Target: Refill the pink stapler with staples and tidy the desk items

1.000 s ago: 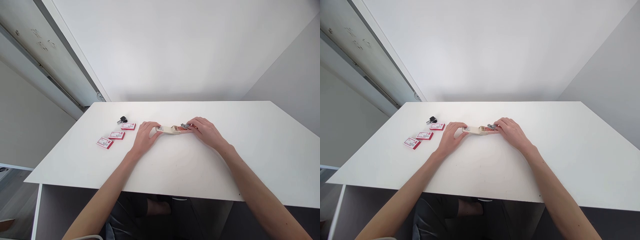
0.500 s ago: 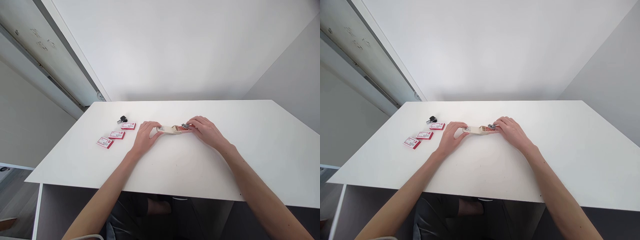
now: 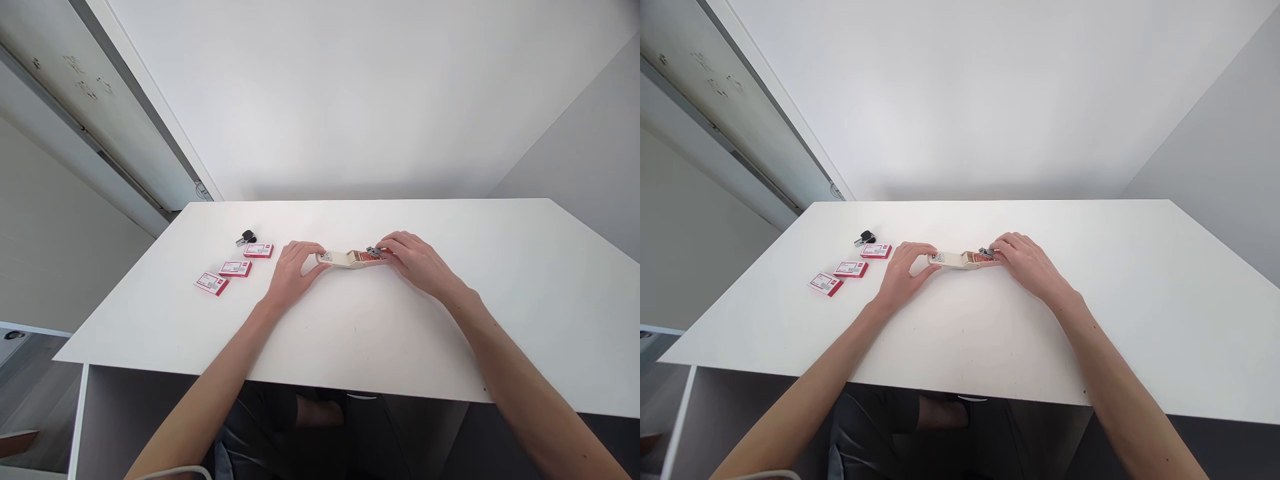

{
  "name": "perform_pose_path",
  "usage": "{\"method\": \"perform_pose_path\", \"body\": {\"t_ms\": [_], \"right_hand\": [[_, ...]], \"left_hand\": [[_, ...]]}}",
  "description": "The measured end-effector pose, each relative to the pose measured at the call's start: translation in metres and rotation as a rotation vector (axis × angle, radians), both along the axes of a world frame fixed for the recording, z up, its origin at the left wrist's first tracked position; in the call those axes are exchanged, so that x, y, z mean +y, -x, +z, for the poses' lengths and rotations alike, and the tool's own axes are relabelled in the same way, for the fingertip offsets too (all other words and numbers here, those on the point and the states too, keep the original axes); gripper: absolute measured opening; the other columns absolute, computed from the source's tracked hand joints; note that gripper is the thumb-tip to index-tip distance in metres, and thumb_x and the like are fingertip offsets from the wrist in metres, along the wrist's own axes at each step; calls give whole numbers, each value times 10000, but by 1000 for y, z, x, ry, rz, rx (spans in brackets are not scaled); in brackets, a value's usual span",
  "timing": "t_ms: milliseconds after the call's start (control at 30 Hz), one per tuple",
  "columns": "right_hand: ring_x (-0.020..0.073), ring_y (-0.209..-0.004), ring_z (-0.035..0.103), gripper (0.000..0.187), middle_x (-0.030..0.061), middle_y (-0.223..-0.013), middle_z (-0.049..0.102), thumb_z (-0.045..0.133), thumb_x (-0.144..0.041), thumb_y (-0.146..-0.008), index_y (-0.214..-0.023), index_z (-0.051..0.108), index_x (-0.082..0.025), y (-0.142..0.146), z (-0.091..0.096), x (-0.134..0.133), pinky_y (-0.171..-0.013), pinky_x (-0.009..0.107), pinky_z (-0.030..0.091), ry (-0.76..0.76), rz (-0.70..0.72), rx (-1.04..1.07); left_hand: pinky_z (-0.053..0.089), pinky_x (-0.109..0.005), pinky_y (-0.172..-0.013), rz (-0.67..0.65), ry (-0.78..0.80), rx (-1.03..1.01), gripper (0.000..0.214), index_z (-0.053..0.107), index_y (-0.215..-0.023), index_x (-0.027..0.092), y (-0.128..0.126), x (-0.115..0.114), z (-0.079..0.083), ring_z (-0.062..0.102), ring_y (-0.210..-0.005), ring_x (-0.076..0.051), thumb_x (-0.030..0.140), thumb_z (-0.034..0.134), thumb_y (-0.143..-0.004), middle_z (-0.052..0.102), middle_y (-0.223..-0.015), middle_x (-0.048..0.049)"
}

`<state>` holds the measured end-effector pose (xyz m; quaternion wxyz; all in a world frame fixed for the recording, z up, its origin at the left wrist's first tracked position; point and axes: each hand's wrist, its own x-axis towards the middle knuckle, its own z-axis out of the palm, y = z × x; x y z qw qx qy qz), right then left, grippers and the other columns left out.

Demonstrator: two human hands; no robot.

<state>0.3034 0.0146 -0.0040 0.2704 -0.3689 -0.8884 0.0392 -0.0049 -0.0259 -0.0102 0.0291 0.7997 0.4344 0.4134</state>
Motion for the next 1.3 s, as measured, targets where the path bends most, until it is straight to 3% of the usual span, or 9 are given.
{"method": "perform_pose_path", "body": {"t_ms": [667, 1133, 1300], "right_hand": [[271, -1007, 673, 241, 92, -1153, 719, 402, -225, -1083, -1144, 633, -254, 0, 1, -7, -848, 453, 537, -6, -28, -16], [235, -845, 681, 229, 73, -1094, 725, 439, -345, -1095, -1137, 650, -267, -2, 1, -8, -798, 412, 511, 15, -92, 22], [209, -794, 694, 172, 64, -1066, 728, 479, -333, -1084, -1125, 630, -262, 1, 0, -10, -858, 423, 495, -5, -86, 94]], "left_hand": [[509, -417, -964, -5, -48, 10, 218, 666, -1137, 261, -1, -1, 0, 675, -1074, -220, 405, 698, -976, 770, -1133, -49], [494, -424, -1002, 19, 21, -34, 214, 662, -1150, 264, 0, 0, 0, 660, -1094, -225, 405, 674, -990, 754, -1168, -43], [515, -405, -971, 49, 140, -101, 227, 639, -1213, 259, 1, 2, 0, 656, -1088, -216, 366, 631, -1013, 720, -1241, -54]]}}
